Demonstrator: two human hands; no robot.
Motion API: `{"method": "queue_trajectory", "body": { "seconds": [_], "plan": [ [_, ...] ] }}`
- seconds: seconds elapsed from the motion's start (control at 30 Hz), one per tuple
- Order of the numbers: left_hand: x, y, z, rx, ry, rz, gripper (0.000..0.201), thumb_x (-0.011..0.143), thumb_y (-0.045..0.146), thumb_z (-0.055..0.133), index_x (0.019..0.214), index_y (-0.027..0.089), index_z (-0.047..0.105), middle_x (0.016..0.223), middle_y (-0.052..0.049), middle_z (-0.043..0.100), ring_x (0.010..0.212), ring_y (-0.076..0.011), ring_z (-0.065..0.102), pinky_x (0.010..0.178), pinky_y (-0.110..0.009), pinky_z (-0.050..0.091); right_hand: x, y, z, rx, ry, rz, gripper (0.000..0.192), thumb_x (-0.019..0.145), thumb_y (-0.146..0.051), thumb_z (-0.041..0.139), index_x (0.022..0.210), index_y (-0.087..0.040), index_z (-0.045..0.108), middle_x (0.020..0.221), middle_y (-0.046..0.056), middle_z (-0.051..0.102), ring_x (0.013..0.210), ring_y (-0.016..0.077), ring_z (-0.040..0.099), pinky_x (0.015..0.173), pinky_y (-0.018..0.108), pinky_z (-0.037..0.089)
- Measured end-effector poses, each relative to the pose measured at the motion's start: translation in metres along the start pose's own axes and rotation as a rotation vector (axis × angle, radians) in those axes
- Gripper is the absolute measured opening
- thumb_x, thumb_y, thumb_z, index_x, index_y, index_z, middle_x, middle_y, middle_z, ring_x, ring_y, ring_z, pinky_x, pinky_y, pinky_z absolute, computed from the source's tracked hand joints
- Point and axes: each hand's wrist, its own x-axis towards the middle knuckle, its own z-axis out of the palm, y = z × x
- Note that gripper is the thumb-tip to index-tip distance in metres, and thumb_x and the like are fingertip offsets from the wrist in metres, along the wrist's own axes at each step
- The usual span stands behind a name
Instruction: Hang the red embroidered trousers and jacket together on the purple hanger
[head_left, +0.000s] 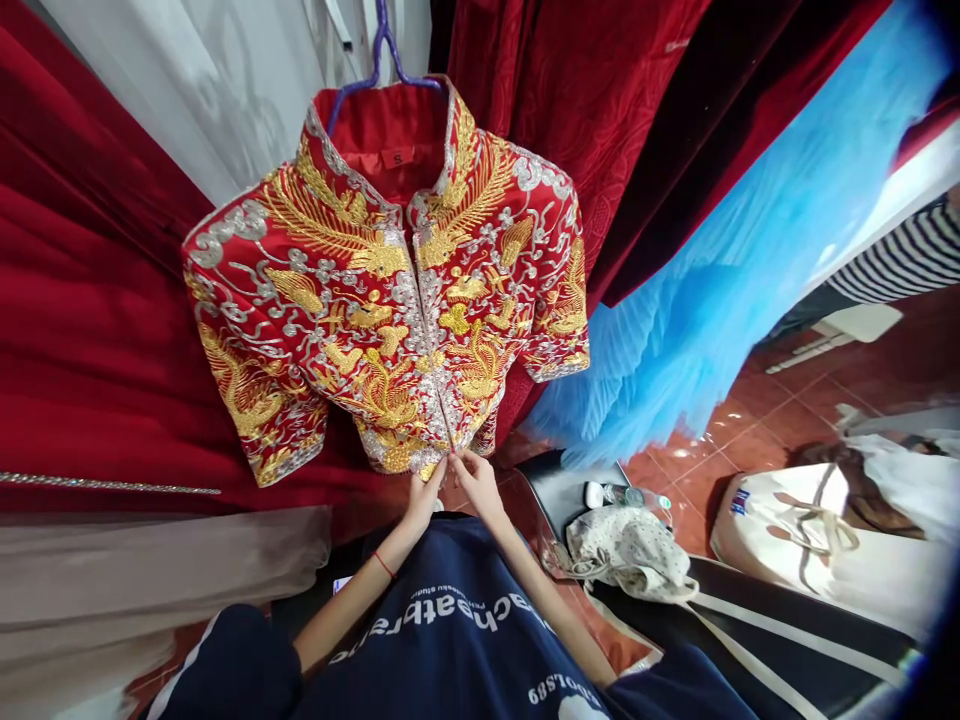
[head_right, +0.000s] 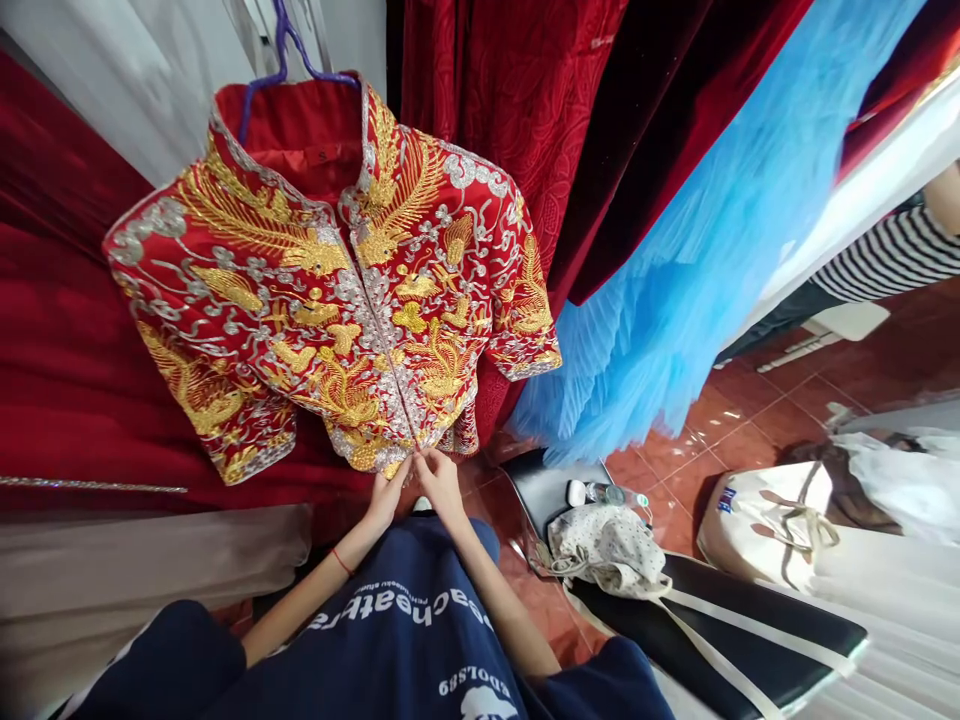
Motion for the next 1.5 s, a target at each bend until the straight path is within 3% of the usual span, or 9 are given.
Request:
{"method": "queue_trajectory", "body": {
  "seconds": [0.07, 0.2, 0.37, 0.53, 0.63, 0.77, 1.03, 1.27, 1.5],
  "plan": [
    [0.0, -0.001, 0.001, 0.009, 0.006, 0.024, 0.04, 0.059, 0.039, 0.089, 0.088, 0.018, 0.072, 0.09, -0.005, 0.074, 0.094, -0.0212, 0.068, 0.087, -0.031, 0.049, -0.003, -0.005, -0.002, -0.048, 0.046, -0.047, 0.029, 0.083, -0.049, 0.062, 0.074, -0.022, 0.065, 0.068, 0.001, 0.057, 0.063, 0.0162, 0.048, 0.061, 0.026, 0.039],
    [0.0, -0.004, -0.003, 0.059, 0.013, 0.037, 0.035, 0.059, 0.043, 0.089, 0.065, 0.018, 0.066, 0.06, 0.0, 0.064, 0.072, -0.0201, 0.066, 0.077, -0.032, 0.051, -0.004, -0.011, -0.008, -0.117, 0.044, -0.103, 0.016, 0.081, -0.037, 0.064, 0.074, -0.023, 0.066, 0.067, -0.001, 0.054, 0.062, 0.0155, 0.045, 0.063, 0.026, 0.036],
    [0.003, -0.007, -0.008, 0.07, 0.012, 0.07, 0.034, 0.061, 0.04, 0.089, 0.079, 0.018, 0.071, 0.079, -0.004, 0.072, 0.087, -0.0211, 0.068, 0.084, -0.032, 0.051, 0.001, -0.005, -0.006, -0.116, -0.02, -0.092, 0.023, 0.084, -0.041, 0.062, 0.071, -0.022, 0.061, 0.062, -0.003, 0.053, 0.057, 0.0141, 0.045, 0.058, 0.025, 0.033],
    [0.004, -0.006, -0.01, 0.076, -0.007, 0.076, 0.033, 0.06, 0.041, 0.089, 0.069, 0.018, 0.067, 0.063, -0.001, 0.065, 0.079, -0.022, 0.067, 0.079, -0.033, 0.052, 0.006, -0.003, -0.008, -0.064, -0.067, -0.093, 0.033, 0.087, -0.047, 0.058, 0.067, -0.021, 0.06, 0.064, -0.001, 0.055, 0.062, 0.0144, 0.047, 0.06, 0.024, 0.035],
    [0.005, -0.005, -0.014, 0.07, -0.001, 0.083, 0.034, 0.059, 0.039, 0.089, 0.079, 0.018, 0.071, 0.07, -0.002, 0.069, 0.079, -0.021, 0.067, 0.079, -0.033, 0.051, 0.009, -0.006, -0.011, -0.019, -0.136, -0.081, 0.034, 0.083, -0.049, 0.064, 0.066, -0.02, 0.061, 0.062, -0.001, 0.056, 0.061, 0.0139, 0.048, 0.058, 0.024, 0.035],
    [0.007, -0.002, -0.019, 0.071, 0.017, 0.098, 0.033, 0.058, 0.034, 0.09, 0.077, 0.017, 0.069, 0.069, -0.001, 0.069, 0.075, -0.0203, 0.067, 0.077, -0.033, 0.051, 0.008, -0.009, -0.01, 0.068, -0.236, -0.025, 0.039, 0.081, -0.056, 0.066, 0.069, -0.019, 0.065, 0.055, -0.003, 0.053, 0.048, 0.0105, 0.041, 0.048, 0.023, 0.031],
    [0.013, 0.007, -0.015, 0.082, -0.063, 0.143, 0.041, 0.061, 0.028, 0.088, 0.097, 0.019, 0.072, 0.103, -0.008, 0.076, 0.109, -0.0257, 0.068, 0.101, -0.037, 0.047, 0.012, -0.025, -0.001, 0.255, -0.199, 0.036, 0.045, 0.071, -0.061, 0.075, 0.061, -0.019, 0.06, 0.047, -0.005, 0.047, 0.04, 0.0068, 0.035, 0.039, 0.021, 0.025],
    [0.03, -0.013, -0.018, 0.13, -0.123, 0.14, 0.038, 0.062, 0.033, 0.087, 0.093, 0.017, 0.072, 0.095, -0.009, 0.077, 0.101, -0.027, 0.07, 0.098, -0.041, 0.05, 0.035, -0.072, 0.005, 0.345, -0.155, -0.008, 0.045, 0.072, -0.063, 0.072, 0.074, -0.019, 0.065, 0.053, -0.005, 0.054, 0.033, 0.0046, 0.031, 0.036, 0.022, 0.021],
    [0.057, -0.025, -0.023, 0.209, -0.049, 0.187, 0.026, 0.072, 0.028, 0.084, 0.09, 0.016, 0.071, 0.097, -0.007, 0.075, 0.095, -0.0217, 0.069, 0.096, -0.04, 0.052, 0.065, -0.163, 0.016, 0.364, -0.122, -0.22, 0.041, 0.075, -0.06, 0.075, 0.074, -0.02, 0.065, 0.055, -0.006, 0.051, 0.035, 0.0044, 0.032, 0.035, 0.023, 0.021]
  ]
}}
